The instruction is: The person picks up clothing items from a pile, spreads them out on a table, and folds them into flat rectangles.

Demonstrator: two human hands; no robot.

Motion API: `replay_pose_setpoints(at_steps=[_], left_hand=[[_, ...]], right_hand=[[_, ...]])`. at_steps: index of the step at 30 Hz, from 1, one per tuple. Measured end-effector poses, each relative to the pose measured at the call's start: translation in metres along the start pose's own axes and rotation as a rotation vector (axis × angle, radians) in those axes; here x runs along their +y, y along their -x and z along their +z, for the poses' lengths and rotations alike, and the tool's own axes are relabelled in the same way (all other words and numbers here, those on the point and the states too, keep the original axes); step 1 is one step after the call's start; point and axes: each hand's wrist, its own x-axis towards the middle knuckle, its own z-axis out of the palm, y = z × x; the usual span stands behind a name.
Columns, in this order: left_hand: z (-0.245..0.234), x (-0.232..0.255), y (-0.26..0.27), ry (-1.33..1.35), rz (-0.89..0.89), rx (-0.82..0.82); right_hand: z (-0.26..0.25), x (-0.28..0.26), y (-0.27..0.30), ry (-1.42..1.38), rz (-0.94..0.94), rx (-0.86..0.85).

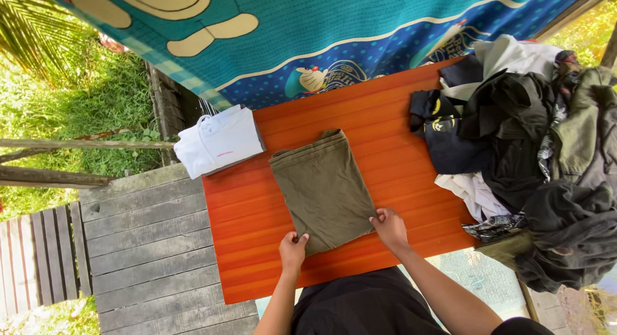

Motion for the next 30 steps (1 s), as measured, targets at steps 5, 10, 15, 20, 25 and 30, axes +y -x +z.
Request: replay_pose_setpoints(at_steps=[5, 10, 15, 20, 25, 30], left_hand=[[-0.007, -0.023, -0.001, 0.534, -0.025, -0.161], [-0.001, -0.024, 0.017, 0.218, -0.116, -0.12], [0.001, -0.017, 0.015, 0.257, -0.1, -0.068], [0.001, -0.012, 0.018, 0.237, -0.127, -0.059], [0.001, -0.019, 0.025, 0.108, 0.029, -0.04], [-0.02, -0.014, 0.04, -0.196, 0.053, -0.127]], right_hand=[[-0.002, 0.028, -0.021, -0.373, -0.024, -0.166], [-0.009, 0.032, -0.025, -0.467, 0.161, -0.405], [-0.012, 0.03, -0.024, -0.449, 0.097, -0.365], [-0.009, 0.037, -0.026, -0.387, 0.013, -0.362], [-0.016, 0.048, -0.018, -0.308, 0.136, -0.388], [-0.028, 0.053, -0.005, -0.166, 0.192, -0.463]])
